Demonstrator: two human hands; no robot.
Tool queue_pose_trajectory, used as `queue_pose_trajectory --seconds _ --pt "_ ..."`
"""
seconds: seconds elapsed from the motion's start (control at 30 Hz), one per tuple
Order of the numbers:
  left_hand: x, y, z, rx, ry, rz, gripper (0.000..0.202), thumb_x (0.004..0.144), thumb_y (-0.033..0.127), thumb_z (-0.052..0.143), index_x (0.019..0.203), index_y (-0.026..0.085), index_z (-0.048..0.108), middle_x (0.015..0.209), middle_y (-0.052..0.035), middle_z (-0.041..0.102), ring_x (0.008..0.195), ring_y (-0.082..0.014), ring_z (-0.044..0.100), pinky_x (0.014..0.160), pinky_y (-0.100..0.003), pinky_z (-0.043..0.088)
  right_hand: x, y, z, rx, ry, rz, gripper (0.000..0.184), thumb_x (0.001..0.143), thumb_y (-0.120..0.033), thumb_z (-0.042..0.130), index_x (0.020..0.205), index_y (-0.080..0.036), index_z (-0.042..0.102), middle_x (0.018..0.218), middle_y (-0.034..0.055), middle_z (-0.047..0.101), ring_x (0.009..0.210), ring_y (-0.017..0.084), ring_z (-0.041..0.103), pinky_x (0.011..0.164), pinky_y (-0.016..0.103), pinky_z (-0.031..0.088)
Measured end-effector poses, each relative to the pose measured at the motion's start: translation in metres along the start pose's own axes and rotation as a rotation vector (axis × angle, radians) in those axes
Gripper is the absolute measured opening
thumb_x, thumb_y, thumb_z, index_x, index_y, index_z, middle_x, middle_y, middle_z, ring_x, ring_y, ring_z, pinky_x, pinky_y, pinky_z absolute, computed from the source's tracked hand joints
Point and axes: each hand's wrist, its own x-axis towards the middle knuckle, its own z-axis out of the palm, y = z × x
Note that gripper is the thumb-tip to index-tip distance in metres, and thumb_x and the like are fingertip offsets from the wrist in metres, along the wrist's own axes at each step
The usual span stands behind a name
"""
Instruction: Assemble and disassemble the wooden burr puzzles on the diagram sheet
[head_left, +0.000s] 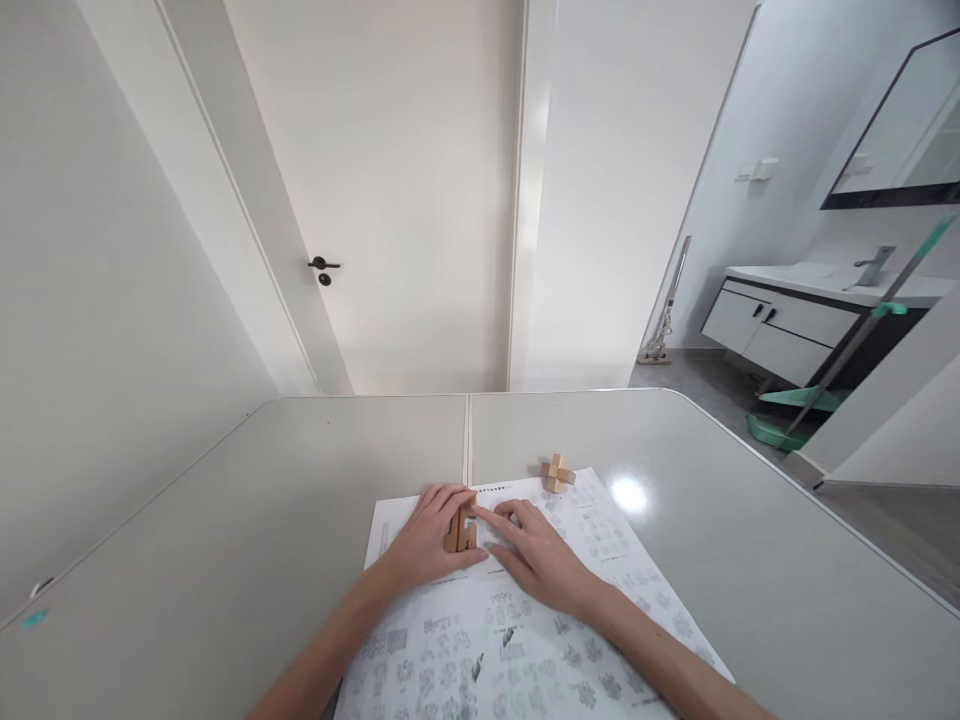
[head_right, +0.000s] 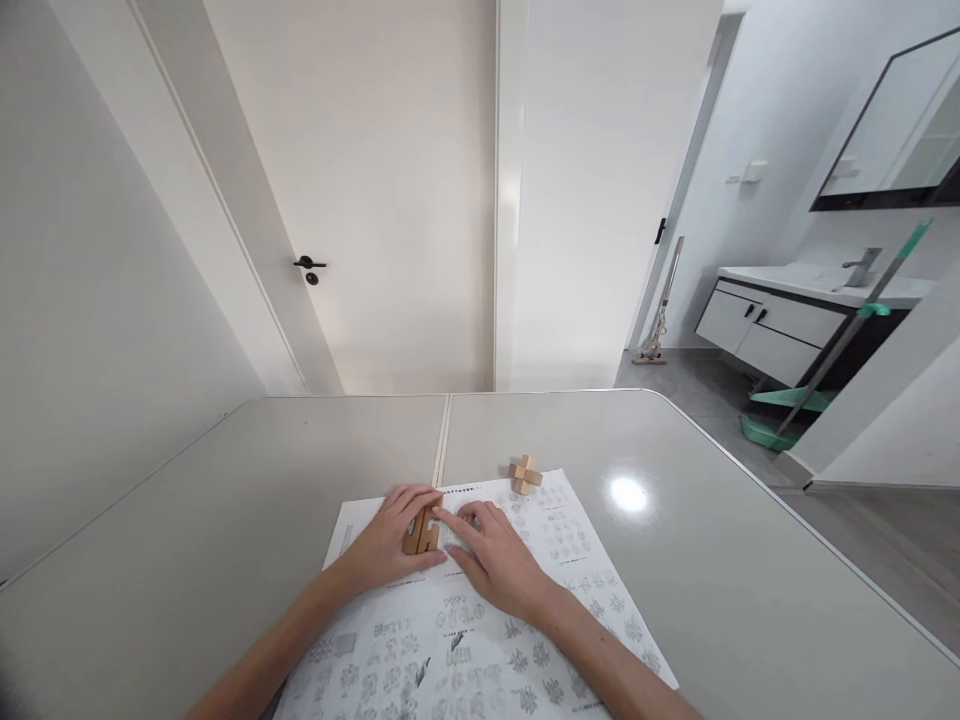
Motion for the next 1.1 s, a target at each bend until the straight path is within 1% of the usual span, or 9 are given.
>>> queue_pose_trajectory --seconds 0.17,0.27,0.43,0.6,0.8,0.87,0.93,1.03,1.1 --pt "-0.002 -0.015 0.000 0.140 0.119 -0.100 0.051 0.089 0.052 0.066 0.134 0.031 0.055 0.130 -0.0080 0.056 0.125 -0.0313 0.048 0.105 -0.049 0.043 0.000 0.001 0.001 0.001 0.014 0.009 0.059 0.101 -0.022 0.050 0.155 -0.036 0.031 0.120 0.0106 0.059 0.108 0.028 0.059 0.090 0.047 0.057" --pt "-0.004 -0.026 -0.001 0.245 0.197 -0.174 0.043 0.091 0.050 0.062 0.129 0.030 0.059 0.126 -0.0082 0.057 0.121 -0.0307 0.050 0.103 -0.049 0.044 0.000 0.000 0.001 -0.011 0.019 0.006 0.054 0.101 -0.022 0.049 0.152 -0.036 0.038 0.119 0.0104 0.059 0.107 0.027 0.060 0.089 0.047 0.057" --pt "-0.005 -0.039 -0.003 0.407 0.299 -0.280 0.038 0.088 0.052 0.063 0.115 0.026 0.063 0.117 -0.0101 0.059 0.112 -0.0319 0.053 0.099 -0.050 0.043 0.000 0.000 0.000 0.010 0.003 0.019 0.048 0.101 -0.022 0.048 0.147 -0.034 0.044 0.120 0.0108 0.058 0.108 0.027 0.058 0.091 0.048 0.056" --pt "-0.006 -0.044 0.000 0.500 0.342 -0.343 0.038 0.088 0.053 0.060 0.109 0.022 0.063 0.115 -0.0136 0.059 0.109 -0.0341 0.054 0.094 -0.051 0.044 0.000 0.001 0.001 0.031 0.002 0.030 0.044 0.100 -0.020 0.049 0.143 -0.032 0.049 0.122 0.0111 0.057 0.111 0.028 0.057 0.092 0.047 0.055" --pt "-0.004 -0.041 -0.002 0.456 0.370 -0.315 0.042 0.086 0.054 0.062 0.113 0.021 0.061 0.124 -0.0166 0.059 0.118 -0.0385 0.052 0.101 -0.057 0.040 0.000 0.003 0.003 0.065 0.019 0.036 0.038 0.100 -0.021 0.051 0.136 -0.029 0.053 0.122 0.0114 0.057 0.115 0.029 0.057 0.097 0.048 0.054" --pt "-0.002 -0.036 -0.004 0.442 0.375 -0.270 0.041 0.086 0.051 0.064 0.115 0.021 0.061 0.127 -0.0164 0.058 0.122 -0.0382 0.051 0.103 -0.056 0.040 0.000 0.003 0.002 0.073 0.026 0.038 0.035 0.100 -0.022 0.050 0.134 -0.028 0.054 0.122 0.0114 0.058 0.115 0.029 0.057 0.096 0.048 0.054" --pt "-0.001 -0.030 -0.005 0.425 0.365 -0.236 0.037 0.088 0.047 0.063 0.116 0.023 0.061 0.130 -0.0148 0.058 0.125 -0.0370 0.050 0.101 -0.054 0.044 0.000 0.004 0.001 0.089 0.036 0.045 0.033 0.100 -0.022 0.049 0.132 -0.027 0.055 0.122 0.0115 0.058 0.114 0.028 0.058 0.095 0.047 0.054" --pt "0.002 -0.021 -0.007 0.395 0.339 -0.181 0.030 0.093 0.041 0.059 0.117 0.025 0.062 0.132 -0.0122 0.058 0.126 -0.0345 0.050 0.097 -0.050 0.049 0.000 0.007 0.001 0.141 0.078 0.102 0.028 0.101 -0.025 0.047 0.127 -0.026 0.057 0.119 0.0109 0.061 0.107 0.027 0.061 0.090 0.044 0.056" --pt "0.002 -0.016 -0.008 0.363 0.325 -0.113 0.027 0.095 0.038 0.057 0.118 0.026 0.062 0.132 -0.0108 0.059 0.126 -0.0329 0.051 0.102 -0.050 0.046 0.001 0.011 0.003 0.205 0.129 0.200 0.027 0.101 -0.028 0.045 0.127 -0.025 0.055 0.112 0.0095 0.064 0.093 0.024 0.065 0.082 0.041 0.058"
